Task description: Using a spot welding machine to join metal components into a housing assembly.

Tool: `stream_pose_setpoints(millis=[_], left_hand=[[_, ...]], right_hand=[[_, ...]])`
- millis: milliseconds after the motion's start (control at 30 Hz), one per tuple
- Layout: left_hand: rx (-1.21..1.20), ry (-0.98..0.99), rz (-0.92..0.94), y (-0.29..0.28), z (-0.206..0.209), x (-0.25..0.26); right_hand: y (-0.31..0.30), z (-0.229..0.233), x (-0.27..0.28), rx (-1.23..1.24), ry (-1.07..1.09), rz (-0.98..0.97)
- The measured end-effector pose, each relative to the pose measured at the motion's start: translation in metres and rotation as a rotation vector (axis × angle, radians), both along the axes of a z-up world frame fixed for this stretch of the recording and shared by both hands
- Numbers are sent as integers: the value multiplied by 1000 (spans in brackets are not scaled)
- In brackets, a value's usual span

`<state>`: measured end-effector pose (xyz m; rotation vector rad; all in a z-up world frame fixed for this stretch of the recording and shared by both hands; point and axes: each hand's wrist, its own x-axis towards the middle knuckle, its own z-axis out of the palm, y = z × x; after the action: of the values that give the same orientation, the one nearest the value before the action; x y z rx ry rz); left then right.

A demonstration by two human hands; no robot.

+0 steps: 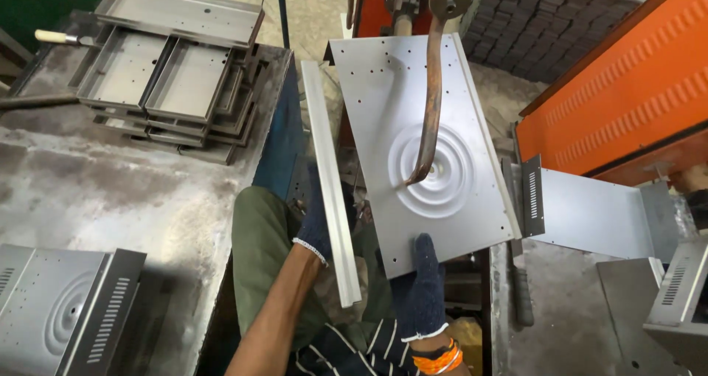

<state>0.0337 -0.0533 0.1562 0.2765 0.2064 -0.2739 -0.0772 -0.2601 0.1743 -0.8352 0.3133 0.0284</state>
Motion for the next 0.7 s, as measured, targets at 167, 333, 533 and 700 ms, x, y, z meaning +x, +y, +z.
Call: stream_pose_setpoints(millis=[167, 333, 533, 700], left_hand=[[260, 307, 10, 6, 83, -8], [329, 186, -3, 9, 92, -1], [325, 133, -8, 13, 86, 0], [358, 153, -11, 7, 81, -4]], right_hand=[[-6, -10, -9, -422, -320, 155], [-10, 7, -11, -1315, -525, 99], [3, 19, -5, -99, -130, 98], [-4, 1, -7, -370, -258, 122]])
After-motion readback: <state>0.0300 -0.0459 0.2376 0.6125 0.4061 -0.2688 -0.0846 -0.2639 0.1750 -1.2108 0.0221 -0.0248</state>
